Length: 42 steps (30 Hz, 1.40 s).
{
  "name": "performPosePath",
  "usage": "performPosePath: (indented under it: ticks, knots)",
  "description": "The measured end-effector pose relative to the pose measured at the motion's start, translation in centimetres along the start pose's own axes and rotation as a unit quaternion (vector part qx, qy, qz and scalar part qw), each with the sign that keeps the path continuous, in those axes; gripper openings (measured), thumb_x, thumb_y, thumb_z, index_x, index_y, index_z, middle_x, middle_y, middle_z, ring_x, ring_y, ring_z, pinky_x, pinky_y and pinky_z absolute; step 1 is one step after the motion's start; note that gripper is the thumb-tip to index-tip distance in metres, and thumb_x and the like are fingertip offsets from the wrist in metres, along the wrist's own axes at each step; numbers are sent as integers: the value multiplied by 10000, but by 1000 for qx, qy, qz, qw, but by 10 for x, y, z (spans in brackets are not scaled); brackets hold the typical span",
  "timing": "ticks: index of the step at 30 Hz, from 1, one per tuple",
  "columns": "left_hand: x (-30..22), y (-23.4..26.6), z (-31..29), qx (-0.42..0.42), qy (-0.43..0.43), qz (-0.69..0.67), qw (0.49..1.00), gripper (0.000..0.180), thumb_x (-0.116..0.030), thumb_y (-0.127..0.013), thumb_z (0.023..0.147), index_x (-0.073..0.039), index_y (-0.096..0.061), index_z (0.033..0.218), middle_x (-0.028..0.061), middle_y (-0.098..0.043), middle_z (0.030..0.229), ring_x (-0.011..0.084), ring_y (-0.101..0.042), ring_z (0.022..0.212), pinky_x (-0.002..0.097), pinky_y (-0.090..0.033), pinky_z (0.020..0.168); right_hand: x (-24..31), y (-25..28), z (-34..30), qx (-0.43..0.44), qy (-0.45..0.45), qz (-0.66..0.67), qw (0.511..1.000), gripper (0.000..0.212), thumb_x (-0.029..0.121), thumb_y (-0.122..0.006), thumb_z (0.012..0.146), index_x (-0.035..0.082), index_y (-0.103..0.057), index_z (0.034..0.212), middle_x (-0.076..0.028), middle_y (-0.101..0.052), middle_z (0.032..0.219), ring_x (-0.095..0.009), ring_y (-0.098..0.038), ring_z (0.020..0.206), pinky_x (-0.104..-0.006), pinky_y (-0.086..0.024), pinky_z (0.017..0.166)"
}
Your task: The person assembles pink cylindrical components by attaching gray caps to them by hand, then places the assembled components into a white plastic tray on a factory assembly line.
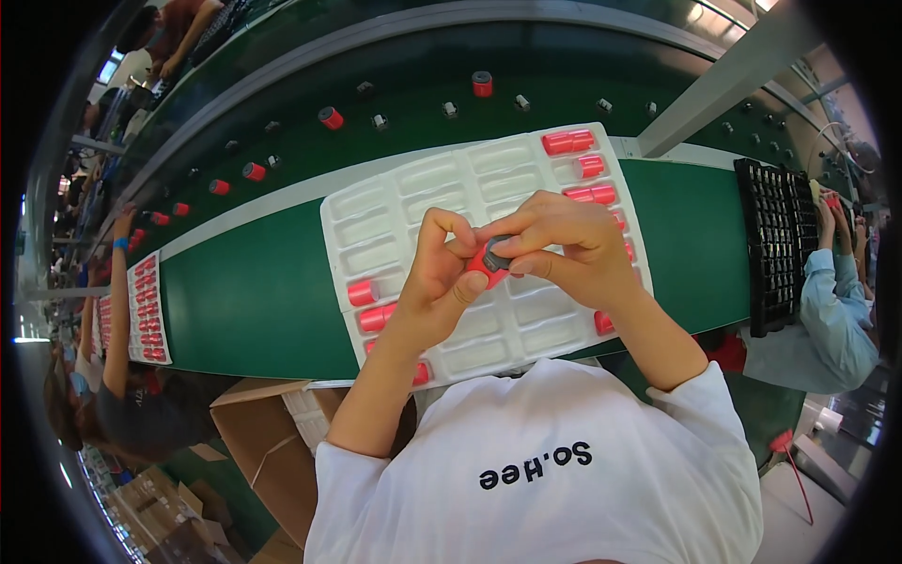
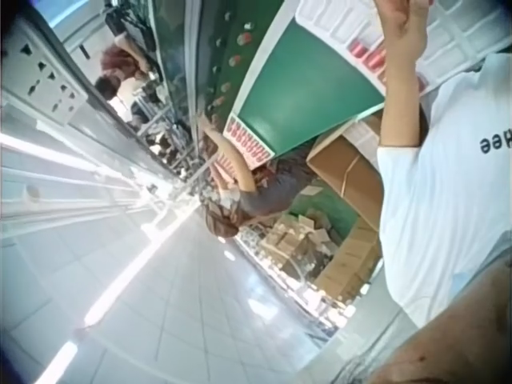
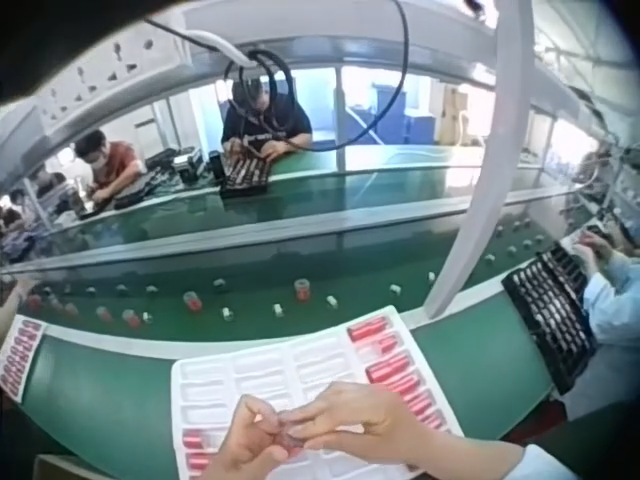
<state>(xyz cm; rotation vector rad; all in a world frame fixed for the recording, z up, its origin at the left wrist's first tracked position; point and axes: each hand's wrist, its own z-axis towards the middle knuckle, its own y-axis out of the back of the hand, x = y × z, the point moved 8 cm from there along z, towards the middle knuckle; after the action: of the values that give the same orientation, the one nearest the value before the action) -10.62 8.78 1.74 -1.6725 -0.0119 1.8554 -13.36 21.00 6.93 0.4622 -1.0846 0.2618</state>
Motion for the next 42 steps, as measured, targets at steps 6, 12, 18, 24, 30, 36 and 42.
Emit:
performPosePath:
  ticks: [6,12,18,24,30,36,42]
  knots:
    - [6,-4,3,-20,-2,-40,999,395,-323,-604,931,-131,-309,1112,109,-568,1054,173,-551,992,314,-462,840,4,5,-1,-42,36,-16,998,196,120,-771,731,49,-721,907,-103,-710,994,-190,-624,854,-286,-478,725]
    - [-1,-8,0,-94,-4,-125,988,389,-312,-593,941,-124,-289,1093,157,-564,1076,223,-570,1011,345,-468,871,16,-13,3,-42,51,-112,992,414,176,-799,709,89,-643,1082,-75,-672,1134,-216,-630,893,-308,-500,739]
    - [-11,-10,-4,-114,-47,-128,984,402,-299,-618,927,-122,-289,1075,177,-564,1090,251,-600,957,364,-502,846,29,-16,-3,-61,76,-153,983,405,169,-813,693,88,-631,1045,-81,-676,1100,-221,-630,884,-311,-509,711]
    - [-3,2,16,-47,-38,-66,996,403,-174,-623,922,-116,-271,1111,199,-567,1139,270,-605,1029,368,-482,902,3,-3,19,10,51,-76,996,391,139,-787,726,66,-617,1071,-93,-656,1112,-240,-615,948,-324,-497,784]
    - [-21,19,36,-94,-122,272,950,449,-83,-689,847,-89,-436,1218,111,-500,1209,269,-517,1121,356,-442,948,-26,8,30,-32,-35,68,997,615,371,-684,850,32,-453,1308,-129,-548,1284,-225,-553,1161,-340,-427,990]
    - [-39,6,32,-92,-177,476,857,489,-87,-736,774,-75,-504,1204,92,-485,1208,286,-478,1132,380,-411,929,-49,-16,19,102,-249,315,910,534,466,-504,957,33,-509,1271,-107,-586,1185,-193,-558,1142,-326,-448,957]
    - [-23,18,48,-87,-174,438,878,483,-50,-732,754,-90,-513,1183,106,-503,1210,298,-478,1142,410,-403,934,-84,-11,16,47,-269,304,913,438,383,-561,950,36,-550,1217,-78,-624,1107,-161,-575,1064,-303,-458,916]
